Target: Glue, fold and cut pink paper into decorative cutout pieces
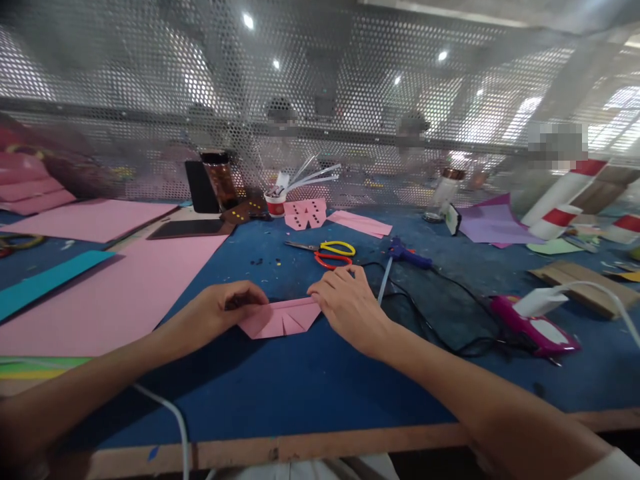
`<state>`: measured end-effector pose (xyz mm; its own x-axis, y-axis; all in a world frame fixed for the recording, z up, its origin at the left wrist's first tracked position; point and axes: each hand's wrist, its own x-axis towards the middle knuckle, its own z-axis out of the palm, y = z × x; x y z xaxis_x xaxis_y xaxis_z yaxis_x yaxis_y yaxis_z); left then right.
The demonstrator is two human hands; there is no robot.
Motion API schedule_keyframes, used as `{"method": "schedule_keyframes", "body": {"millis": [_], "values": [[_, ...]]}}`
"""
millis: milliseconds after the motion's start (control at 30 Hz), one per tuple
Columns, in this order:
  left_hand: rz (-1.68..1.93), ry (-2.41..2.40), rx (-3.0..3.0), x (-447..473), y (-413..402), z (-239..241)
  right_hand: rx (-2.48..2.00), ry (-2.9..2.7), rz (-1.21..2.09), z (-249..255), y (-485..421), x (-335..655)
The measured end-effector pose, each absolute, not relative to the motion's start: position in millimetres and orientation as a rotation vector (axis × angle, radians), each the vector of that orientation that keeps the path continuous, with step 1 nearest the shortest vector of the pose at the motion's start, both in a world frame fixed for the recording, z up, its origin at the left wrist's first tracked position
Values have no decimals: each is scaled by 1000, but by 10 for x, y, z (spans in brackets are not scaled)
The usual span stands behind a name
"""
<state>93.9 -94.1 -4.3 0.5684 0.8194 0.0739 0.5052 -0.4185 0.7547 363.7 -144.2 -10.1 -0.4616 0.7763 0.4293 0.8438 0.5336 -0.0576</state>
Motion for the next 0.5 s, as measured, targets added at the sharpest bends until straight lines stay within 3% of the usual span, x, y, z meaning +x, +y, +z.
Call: {"method": "schedule_keyframes", "body": {"millis": [500], "values": [[716, 929, 2337, 966, -1006, -103, -1482, -2428, -143, -124, -1432, 3646]]}}
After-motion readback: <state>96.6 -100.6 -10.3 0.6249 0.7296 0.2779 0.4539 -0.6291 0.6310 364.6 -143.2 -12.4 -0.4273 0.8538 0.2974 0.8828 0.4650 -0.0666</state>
